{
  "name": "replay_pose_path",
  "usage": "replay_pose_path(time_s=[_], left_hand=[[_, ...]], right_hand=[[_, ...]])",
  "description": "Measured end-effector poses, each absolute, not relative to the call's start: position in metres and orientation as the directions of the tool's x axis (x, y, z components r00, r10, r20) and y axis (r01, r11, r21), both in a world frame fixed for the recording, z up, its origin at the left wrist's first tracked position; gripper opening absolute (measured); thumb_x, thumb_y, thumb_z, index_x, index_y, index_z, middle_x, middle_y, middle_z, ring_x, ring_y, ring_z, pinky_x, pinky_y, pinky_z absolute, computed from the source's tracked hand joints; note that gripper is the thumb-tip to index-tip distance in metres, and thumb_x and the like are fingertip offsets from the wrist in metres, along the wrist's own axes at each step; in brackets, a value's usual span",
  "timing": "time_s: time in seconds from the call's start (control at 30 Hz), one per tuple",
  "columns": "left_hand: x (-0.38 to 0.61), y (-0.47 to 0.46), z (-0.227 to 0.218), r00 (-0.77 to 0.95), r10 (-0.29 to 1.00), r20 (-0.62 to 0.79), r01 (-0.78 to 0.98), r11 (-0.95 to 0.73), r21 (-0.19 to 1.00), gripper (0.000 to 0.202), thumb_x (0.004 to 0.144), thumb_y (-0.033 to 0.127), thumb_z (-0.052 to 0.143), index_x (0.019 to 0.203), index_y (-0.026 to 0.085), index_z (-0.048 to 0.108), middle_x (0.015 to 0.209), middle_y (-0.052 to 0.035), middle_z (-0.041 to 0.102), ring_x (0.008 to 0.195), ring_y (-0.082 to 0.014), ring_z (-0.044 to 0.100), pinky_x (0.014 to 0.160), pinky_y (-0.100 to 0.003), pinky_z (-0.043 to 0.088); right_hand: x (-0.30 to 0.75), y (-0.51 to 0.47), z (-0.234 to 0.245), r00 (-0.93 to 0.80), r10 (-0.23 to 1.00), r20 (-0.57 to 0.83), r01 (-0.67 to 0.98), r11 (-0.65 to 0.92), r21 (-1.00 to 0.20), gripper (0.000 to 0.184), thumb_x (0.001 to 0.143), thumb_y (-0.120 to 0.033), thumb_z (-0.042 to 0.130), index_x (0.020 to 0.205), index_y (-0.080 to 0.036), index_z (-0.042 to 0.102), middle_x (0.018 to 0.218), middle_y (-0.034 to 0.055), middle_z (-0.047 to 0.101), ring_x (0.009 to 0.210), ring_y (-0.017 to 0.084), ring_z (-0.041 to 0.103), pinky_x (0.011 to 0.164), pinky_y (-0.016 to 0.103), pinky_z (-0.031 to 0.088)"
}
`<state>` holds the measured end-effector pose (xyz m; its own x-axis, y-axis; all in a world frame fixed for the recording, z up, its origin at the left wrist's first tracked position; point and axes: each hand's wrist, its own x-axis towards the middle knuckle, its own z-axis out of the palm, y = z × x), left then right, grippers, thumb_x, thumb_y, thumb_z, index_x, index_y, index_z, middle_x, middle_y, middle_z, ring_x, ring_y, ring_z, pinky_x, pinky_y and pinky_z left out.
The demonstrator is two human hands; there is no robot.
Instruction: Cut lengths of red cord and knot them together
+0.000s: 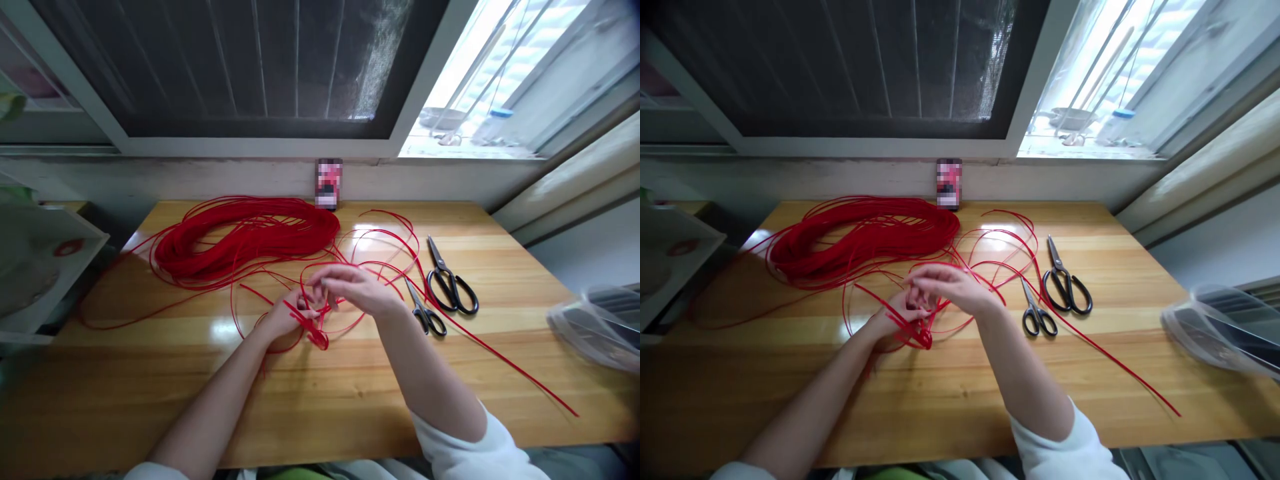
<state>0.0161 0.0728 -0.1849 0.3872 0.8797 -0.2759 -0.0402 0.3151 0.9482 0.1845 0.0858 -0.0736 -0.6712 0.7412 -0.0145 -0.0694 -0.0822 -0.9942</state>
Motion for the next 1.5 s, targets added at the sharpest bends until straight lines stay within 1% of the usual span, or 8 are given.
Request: replay_pose_path(time_s=[0.13, 0.27, 0.43, 0.6, 0.73, 1.03, 1.33, 1.5], left_hand=[[0.012, 0.073, -0.183, 0.476, 0.839, -0.263, 0.068, 0.263, 0.962, 0.034, 0.055, 0.023, 0.074, 0.082, 0.012, 0.056, 0.061, 0.0011, 0.058, 0.049, -0.0082, 0.053, 0.047, -0.019, 0.039], [0.008, 0.073, -0.178, 0.586, 0.734, -0.344, 0.053, 0.388, 0.92, 0.042, 0.052, 0.029, 0.076, 0.084, 0.012, 0.056, 0.058, 0.0012, 0.061, 0.048, -0.0088, 0.055, 0.047, -0.019, 0.041], [0.009, 0.074, -0.176, 0.621, 0.692, -0.367, -0.035, 0.492, 0.87, 0.044, 0.052, 0.028, 0.078, 0.085, 0.012, 0.054, 0.056, 0.001, 0.062, 0.047, -0.0092, 0.057, 0.047, -0.019, 0.042], [0.013, 0.076, -0.174, 0.538, 0.733, -0.417, -0.078, 0.536, 0.84, 0.05, 0.047, 0.028, 0.079, 0.085, 0.012, 0.051, 0.055, 0.0024, 0.061, 0.045, -0.0102, 0.057, 0.045, -0.021, 0.044], [0.016, 0.076, -0.175, 0.494, 0.753, -0.435, -0.08, 0.538, 0.839, 0.049, 0.049, 0.03, 0.078, 0.086, 0.013, 0.05, 0.054, 0.0029, 0.06, 0.044, -0.0109, 0.056, 0.046, -0.023, 0.045], [0.02, 0.073, -0.171, 0.456, 0.772, -0.443, -0.077, 0.53, 0.844, 0.047, 0.052, 0.03, 0.077, 0.086, 0.012, 0.051, 0.057, 0.0016, 0.061, 0.046, -0.0095, 0.056, 0.048, -0.023, 0.046], [0.024, 0.075, -0.165, 0.374, 0.832, -0.411, -0.099, 0.476, 0.874, 0.043, 0.049, 0.029, 0.078, 0.08, 0.013, 0.052, 0.053, 0.0033, 0.06, 0.045, -0.0094, 0.056, 0.049, -0.022, 0.044], [0.025, 0.076, -0.162, 0.347, 0.844, -0.409, -0.076, 0.459, 0.885, 0.042, 0.046, 0.024, 0.079, 0.077, 0.012, 0.054, 0.053, 0.0028, 0.061, 0.045, -0.0074, 0.054, 0.048, -0.019, 0.041]], right_hand=[[0.17, 0.15, -0.097, -0.246, 0.966, -0.081, 0.122, -0.052, -0.991, 0.022, 0.081, -0.034, 0.049, 0.091, -0.016, 0.058, 0.092, 0.0073, 0.064, 0.069, 0.012, 0.06, 0.054, 0.022, 0.046], [0.183, 0.214, -0.123, 0.167, 0.968, 0.185, 0.558, 0.062, -0.827, 0.023, 0.081, -0.029, 0.045, 0.096, -0.016, 0.056, 0.113, 0.0123, 0.058, 0.095, 0.023, 0.057, 0.075, 0.035, 0.046], [0.199, 0.266, -0.141, -0.113, 0.899, 0.424, 0.931, 0.245, -0.271, 0.039, 0.081, -0.045, 0.045, 0.101, -0.014, 0.056, 0.141, 0.0138, 0.03, 0.104, 0.032, 0.051, 0.081, 0.044, 0.042], [0.2, 0.298, -0.151, -0.225, 0.828, 0.514, 0.947, 0.309, -0.083, 0.061, 0.086, -0.053, 0.03, 0.128, -0.011, 0.041, 0.143, 0.0124, 0.027, 0.124, 0.035, 0.029, 0.097, 0.05, 0.024], [0.202, 0.311, -0.156, -0.236, 0.809, 0.539, 0.943, 0.324, -0.074, 0.068, 0.088, -0.052, 0.023, 0.138, -0.006, 0.023, 0.14, 0.0141, 0.033, 0.133, 0.031, 0.01, 0.104, 0.051, 0.008], [0.209, 0.304, -0.153, -0.23, 0.826, 0.515, 0.935, 0.334, -0.119, 0.068, 0.088, -0.051, 0.026, 0.138, -0.007, 0.02, 0.142, 0.0134, 0.029, 0.134, 0.028, 0.008, 0.105, 0.049, 0.009], [0.215, 0.198, -0.142, 0.011, 0.857, 0.516, 0.834, 0.277, -0.478, 0.037, 0.088, -0.04, 0.034, 0.107, -0.017, 0.055, 0.103, 0.0112, 0.062, 0.1, 0.024, 0.052, 0.088, 0.039, 0.038], [0.204, 0.123, -0.139, -0.018, 0.892, 0.451, 0.737, 0.316, -0.597, 0.02, 0.087, -0.032, 0.041, 0.09, -0.021, 0.058, 0.091, 0.0061, 0.063, 0.09, 0.021, 0.053, 0.082, 0.035, 0.04]])
